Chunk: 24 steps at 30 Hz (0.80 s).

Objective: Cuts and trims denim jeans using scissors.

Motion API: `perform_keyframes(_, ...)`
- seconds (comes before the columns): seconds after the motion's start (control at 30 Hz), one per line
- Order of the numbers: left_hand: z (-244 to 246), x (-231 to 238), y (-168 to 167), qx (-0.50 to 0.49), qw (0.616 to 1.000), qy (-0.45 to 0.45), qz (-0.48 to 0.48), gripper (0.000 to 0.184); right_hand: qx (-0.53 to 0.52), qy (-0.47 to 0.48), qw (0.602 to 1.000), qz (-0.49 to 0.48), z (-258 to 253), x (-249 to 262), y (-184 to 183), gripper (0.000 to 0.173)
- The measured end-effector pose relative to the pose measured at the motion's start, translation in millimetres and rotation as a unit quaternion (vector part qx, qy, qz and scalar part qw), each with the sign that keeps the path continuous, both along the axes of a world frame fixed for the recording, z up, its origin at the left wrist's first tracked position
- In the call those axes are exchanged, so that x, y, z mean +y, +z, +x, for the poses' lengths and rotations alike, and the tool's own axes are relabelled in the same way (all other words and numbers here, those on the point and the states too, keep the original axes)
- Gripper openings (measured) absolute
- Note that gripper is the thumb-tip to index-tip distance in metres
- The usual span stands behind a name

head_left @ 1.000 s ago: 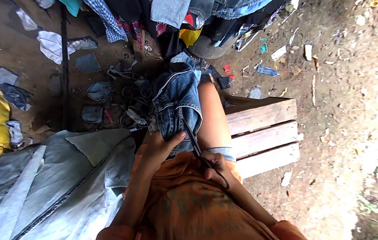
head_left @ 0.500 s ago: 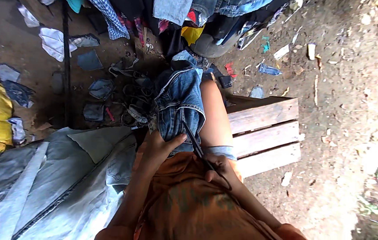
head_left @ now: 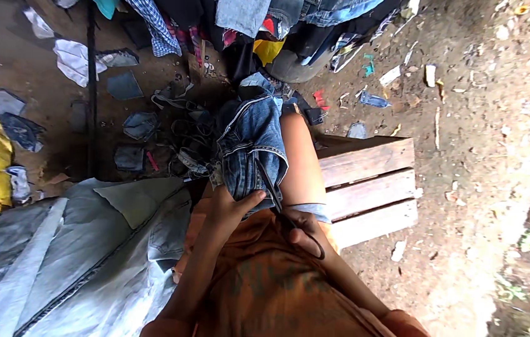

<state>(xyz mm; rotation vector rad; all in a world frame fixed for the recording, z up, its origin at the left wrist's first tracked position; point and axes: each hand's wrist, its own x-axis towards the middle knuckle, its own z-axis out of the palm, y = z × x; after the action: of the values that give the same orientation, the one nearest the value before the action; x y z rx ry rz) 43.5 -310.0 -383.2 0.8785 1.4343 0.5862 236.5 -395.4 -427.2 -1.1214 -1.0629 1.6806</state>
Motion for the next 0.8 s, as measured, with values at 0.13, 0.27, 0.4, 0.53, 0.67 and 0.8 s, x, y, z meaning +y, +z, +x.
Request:
perform_keyframes(0.13, 4.9, -4.4, -5.4, 0.004, 0.999, 0.012, -0.034, 0.049, -0.138, -0.038, 0.990, -0.017, -1.0, -20.2, 10.7, 0.057)
perform_keyframes(0.27, 8.8, -4.1, -13.8, 0.045, 0.999, -0.024, -0.003, 0.047, -0.168, -0.033, 0.984, -0.040, 0.8, -21.9, 12.1, 0.063)
perform_keyframes(0.4, 4.4, -3.5, -9.8, 0.021, 1.000, -0.017, -0.014, 0.052, -0.070, 0.011, 0.995, -0.064, -3.3, -3.9, 9.4, 0.075)
perform_keyframes(0.53, 0.3, -4.3, -11.5, -0.004, 1.000, -0.010, -0.007, 0.044, -0.057, 0.027, 0.996, -0.062, -6.3, 6.9, 5.1, 0.083)
perform_keyframes(0.67, 0.3, -5.4, -13.8, -0.011, 1.000, -0.010, -0.008, 0.047, -0.061, 0.006, 0.998, -0.034, -5.2, 1.8, 2.2, 0.068)
perform_keyframes(0.8, 4.1, -6.8, -14.4, -0.009, 1.000, -0.007, -0.005, 0.046, -0.083, -0.030, 0.996, -0.031, -6.4, -8.7, 2.1, 0.057)
